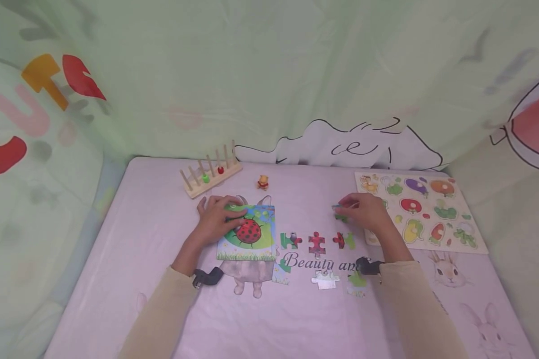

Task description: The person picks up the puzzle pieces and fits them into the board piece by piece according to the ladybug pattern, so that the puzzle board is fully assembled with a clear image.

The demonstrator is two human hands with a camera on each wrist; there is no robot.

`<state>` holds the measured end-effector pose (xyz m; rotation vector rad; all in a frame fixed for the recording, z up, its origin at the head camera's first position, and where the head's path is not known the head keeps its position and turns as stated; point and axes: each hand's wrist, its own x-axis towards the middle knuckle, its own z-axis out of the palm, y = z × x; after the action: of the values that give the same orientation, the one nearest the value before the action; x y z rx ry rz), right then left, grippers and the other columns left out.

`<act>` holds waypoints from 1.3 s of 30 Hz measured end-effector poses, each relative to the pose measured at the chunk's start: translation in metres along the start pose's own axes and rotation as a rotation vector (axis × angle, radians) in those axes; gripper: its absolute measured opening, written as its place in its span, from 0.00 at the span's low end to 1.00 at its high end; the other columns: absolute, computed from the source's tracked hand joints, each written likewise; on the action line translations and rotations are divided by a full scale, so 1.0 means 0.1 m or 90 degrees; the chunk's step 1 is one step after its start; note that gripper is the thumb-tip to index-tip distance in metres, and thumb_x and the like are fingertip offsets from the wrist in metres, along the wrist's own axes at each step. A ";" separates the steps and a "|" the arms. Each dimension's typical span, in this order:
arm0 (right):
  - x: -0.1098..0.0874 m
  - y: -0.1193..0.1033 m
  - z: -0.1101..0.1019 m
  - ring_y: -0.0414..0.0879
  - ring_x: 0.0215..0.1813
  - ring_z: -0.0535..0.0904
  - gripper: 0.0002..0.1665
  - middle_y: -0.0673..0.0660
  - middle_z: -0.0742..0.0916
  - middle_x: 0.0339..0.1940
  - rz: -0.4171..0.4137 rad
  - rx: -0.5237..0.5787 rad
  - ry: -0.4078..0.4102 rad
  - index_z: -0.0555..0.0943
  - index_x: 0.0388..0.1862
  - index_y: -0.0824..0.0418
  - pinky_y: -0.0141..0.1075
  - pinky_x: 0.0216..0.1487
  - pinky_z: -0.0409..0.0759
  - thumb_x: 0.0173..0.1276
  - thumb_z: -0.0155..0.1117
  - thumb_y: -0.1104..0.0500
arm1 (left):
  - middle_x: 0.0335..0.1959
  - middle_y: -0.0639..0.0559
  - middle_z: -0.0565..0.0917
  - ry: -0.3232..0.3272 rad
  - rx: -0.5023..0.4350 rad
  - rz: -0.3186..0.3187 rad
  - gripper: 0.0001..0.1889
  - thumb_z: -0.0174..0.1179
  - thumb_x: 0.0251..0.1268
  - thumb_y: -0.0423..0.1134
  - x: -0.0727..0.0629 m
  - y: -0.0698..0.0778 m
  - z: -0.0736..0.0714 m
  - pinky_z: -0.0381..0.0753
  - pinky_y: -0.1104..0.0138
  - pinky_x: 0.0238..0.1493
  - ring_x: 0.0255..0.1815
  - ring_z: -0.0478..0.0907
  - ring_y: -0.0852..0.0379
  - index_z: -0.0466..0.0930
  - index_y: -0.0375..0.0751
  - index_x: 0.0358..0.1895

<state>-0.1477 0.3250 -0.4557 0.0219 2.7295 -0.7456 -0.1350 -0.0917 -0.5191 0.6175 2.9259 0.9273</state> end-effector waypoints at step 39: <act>0.18 0.04 0.00 0.61 0.53 0.75 0.24 0.68 0.81 0.53 0.029 -0.037 -0.060 0.78 0.55 0.67 0.55 0.55 0.76 0.66 0.74 0.57 | 0.57 0.61 0.78 -0.017 0.002 -0.006 0.17 0.65 0.68 0.55 0.01 -0.04 0.01 0.34 0.31 0.72 0.63 0.65 0.49 0.86 0.61 0.58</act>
<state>-0.1649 0.3272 -0.4633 0.0349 2.6511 -0.6373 -0.1377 -0.0938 -0.5224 0.6105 2.9051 0.9067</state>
